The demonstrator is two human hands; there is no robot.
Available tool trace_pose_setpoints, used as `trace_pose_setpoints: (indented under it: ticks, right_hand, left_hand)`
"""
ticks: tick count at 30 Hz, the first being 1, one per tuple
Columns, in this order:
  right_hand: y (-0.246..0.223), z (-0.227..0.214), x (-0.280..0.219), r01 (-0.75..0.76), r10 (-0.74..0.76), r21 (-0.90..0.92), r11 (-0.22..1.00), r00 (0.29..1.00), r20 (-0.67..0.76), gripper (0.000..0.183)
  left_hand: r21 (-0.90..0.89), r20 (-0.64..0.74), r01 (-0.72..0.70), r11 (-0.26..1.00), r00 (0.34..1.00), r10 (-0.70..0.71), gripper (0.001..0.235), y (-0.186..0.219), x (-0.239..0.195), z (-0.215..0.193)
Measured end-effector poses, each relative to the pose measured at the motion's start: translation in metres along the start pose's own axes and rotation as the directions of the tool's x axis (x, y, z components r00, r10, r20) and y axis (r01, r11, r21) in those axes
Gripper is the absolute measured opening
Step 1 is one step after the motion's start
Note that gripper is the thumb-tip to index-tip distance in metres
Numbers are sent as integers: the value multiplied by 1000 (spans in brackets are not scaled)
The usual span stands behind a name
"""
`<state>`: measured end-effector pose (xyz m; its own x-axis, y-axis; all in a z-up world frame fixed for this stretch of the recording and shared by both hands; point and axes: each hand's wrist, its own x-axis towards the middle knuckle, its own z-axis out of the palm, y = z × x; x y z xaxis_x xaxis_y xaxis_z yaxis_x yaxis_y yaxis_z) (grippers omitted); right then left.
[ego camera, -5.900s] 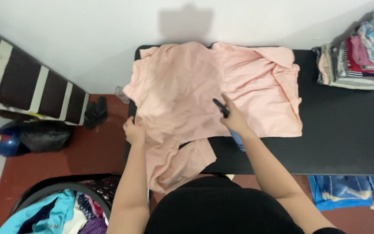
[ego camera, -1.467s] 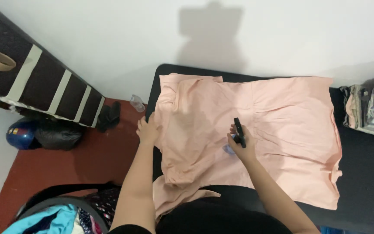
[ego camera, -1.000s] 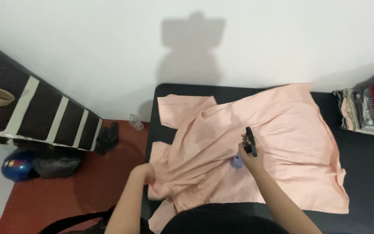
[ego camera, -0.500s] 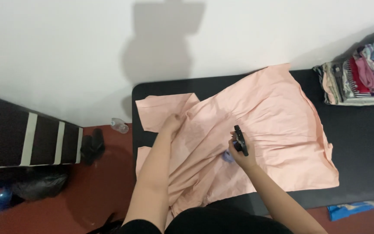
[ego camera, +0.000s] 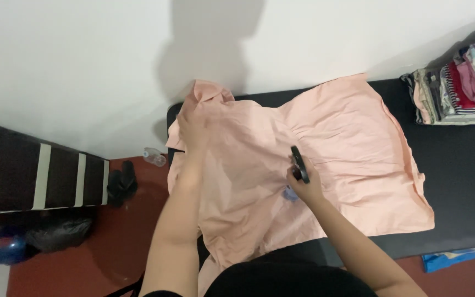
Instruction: The recorder takes a garment from a laundry basket, spreads it out on a table, and sprays it with a liquid while smoothing the fabric with their hands.
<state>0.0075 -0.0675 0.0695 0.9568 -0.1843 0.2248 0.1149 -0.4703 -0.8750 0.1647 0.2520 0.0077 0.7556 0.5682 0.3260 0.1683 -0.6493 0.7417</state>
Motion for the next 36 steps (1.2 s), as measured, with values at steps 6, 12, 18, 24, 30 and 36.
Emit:
trace_pose_setpoints:
  ticks: [6,12,18,24,30,36]
  right_hand:
    - [-43,34,37,-125,300,-380,916,844,445,87]
    - [-33,35,29,120,257,-583,803,814,521,51]
    - [-9,-28,16,26,270,-476,879,795,542,52]
    - [0,-109,19,-130,386,-511,850,814,435,79]
    - [85,-172,19,-171,480,-689,704,830,284,51]
    - [124,-264,15,-194,397,-517,834,862,315,45]
  left_hand:
    - [289,662,-158,944,745,-78,80,2,-127,-46]
    - [473,847,-413,778,457,-272,75,-9,-135,-73]
    - [496,809,-469,731,556,-192,74,-58,-135,-33]
    - [520,654,-163,838,707,-269,69,-37,-154,15]
    - [290,639,-183,939,768,-48,76,52,-236,36]
    - [215,761,-365,906,644,79,72,114,-318,38]
